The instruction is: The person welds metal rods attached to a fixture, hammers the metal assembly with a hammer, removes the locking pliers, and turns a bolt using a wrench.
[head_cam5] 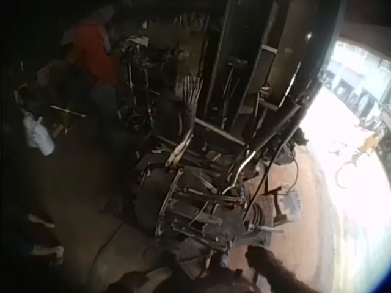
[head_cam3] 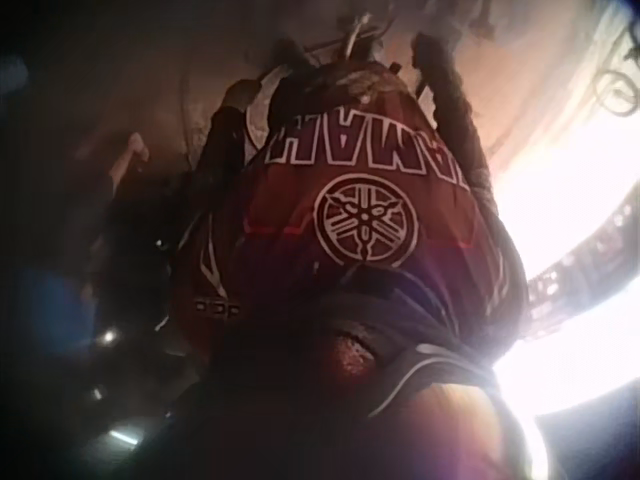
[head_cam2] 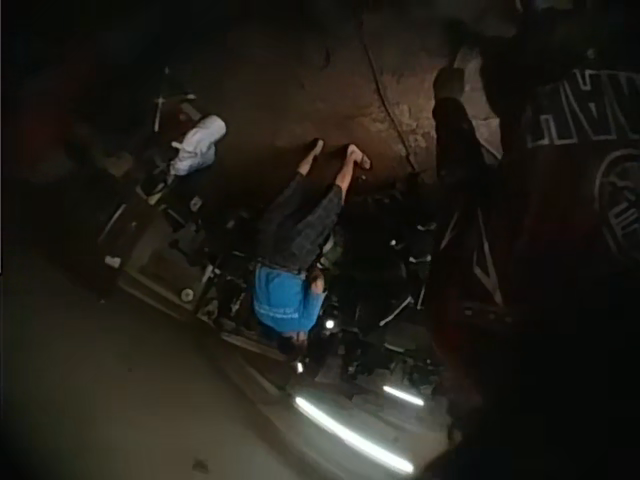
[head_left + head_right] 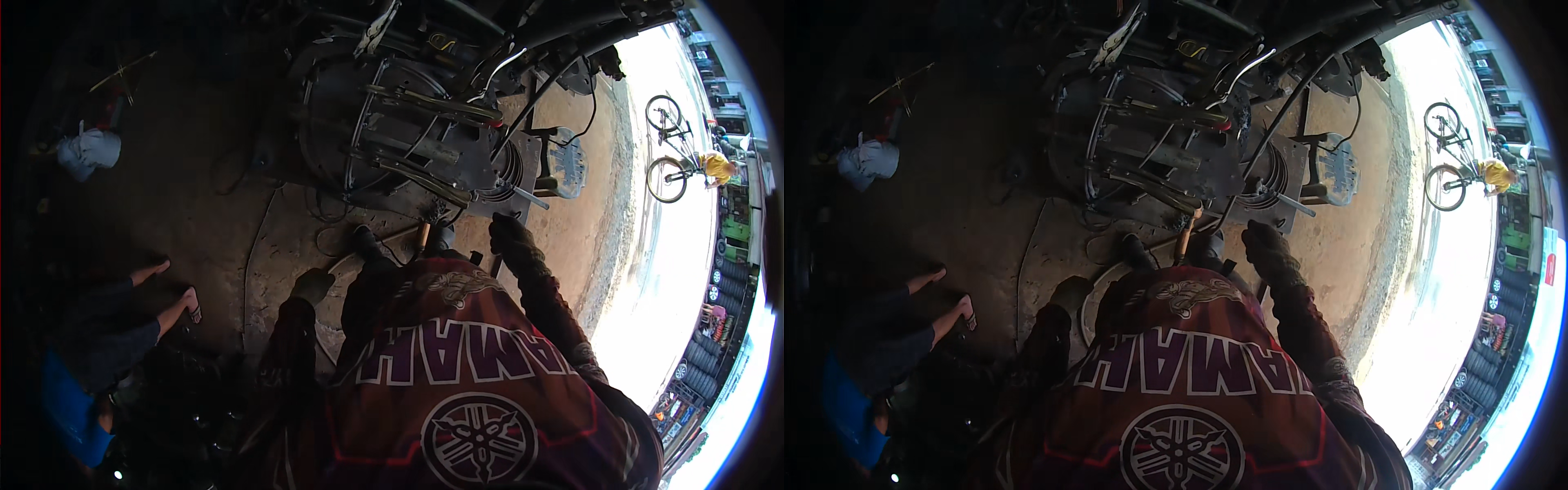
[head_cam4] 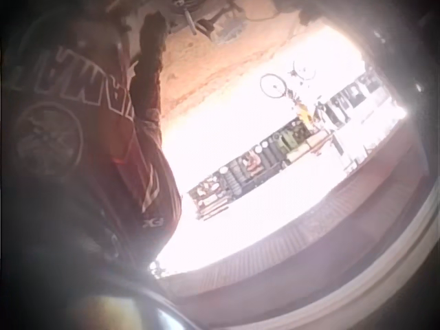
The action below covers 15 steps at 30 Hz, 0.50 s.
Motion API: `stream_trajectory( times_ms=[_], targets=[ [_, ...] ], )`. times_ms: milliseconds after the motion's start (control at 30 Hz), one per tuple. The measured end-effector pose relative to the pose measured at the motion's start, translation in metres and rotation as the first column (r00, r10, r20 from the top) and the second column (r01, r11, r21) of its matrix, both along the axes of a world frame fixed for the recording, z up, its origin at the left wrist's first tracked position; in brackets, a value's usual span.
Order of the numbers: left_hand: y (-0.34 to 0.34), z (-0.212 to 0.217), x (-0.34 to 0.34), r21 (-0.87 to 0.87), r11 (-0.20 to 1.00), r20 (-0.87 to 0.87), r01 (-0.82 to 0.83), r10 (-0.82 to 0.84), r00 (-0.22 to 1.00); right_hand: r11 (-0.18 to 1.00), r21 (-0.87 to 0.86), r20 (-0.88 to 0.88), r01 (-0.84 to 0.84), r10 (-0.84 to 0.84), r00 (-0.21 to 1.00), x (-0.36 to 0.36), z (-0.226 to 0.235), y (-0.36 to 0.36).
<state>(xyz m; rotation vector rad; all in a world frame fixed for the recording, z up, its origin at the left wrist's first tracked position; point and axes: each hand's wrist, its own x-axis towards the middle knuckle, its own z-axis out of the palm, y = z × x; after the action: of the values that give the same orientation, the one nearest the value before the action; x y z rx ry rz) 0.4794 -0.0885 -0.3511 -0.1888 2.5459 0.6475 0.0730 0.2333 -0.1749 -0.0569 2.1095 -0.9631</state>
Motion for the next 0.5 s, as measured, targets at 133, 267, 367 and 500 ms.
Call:
stream_trajectory(
  times_ms=[133, 267, 367, 500],
  targets=[
    [-0.002, 0.007, -0.013, 0.049, 0.997, -0.016, -0.064, 0.064, 0.998, 0.943, -0.321, 0.052, 0.087, -0.074, 0.996, 0.001, 0.043, -0.048],
    [0.005, 0.003, -0.018, 0.214, 0.927, 0.136, -0.309, 0.285, 0.949, 0.891, -0.452, -0.032, 0.052, -0.074, 0.997, 0.01, 0.083, -0.082],
    [0.002, 0.002, -0.023, 0.265, 0.842, 0.241, -0.47, 0.415, 0.877, 0.883, -0.469, -0.116, 0.016, -0.079, 0.99, 0.015, 0.104, -0.091],
    [-0.01, -0.004, -0.01, 0.209, 0.97, 0.118, -0.121, 0.097, 0.988, 0.875, -0.477, -0.22, -0.078, -0.032, 0.975, 0.022, 0.132, -0.106]
  ],
)
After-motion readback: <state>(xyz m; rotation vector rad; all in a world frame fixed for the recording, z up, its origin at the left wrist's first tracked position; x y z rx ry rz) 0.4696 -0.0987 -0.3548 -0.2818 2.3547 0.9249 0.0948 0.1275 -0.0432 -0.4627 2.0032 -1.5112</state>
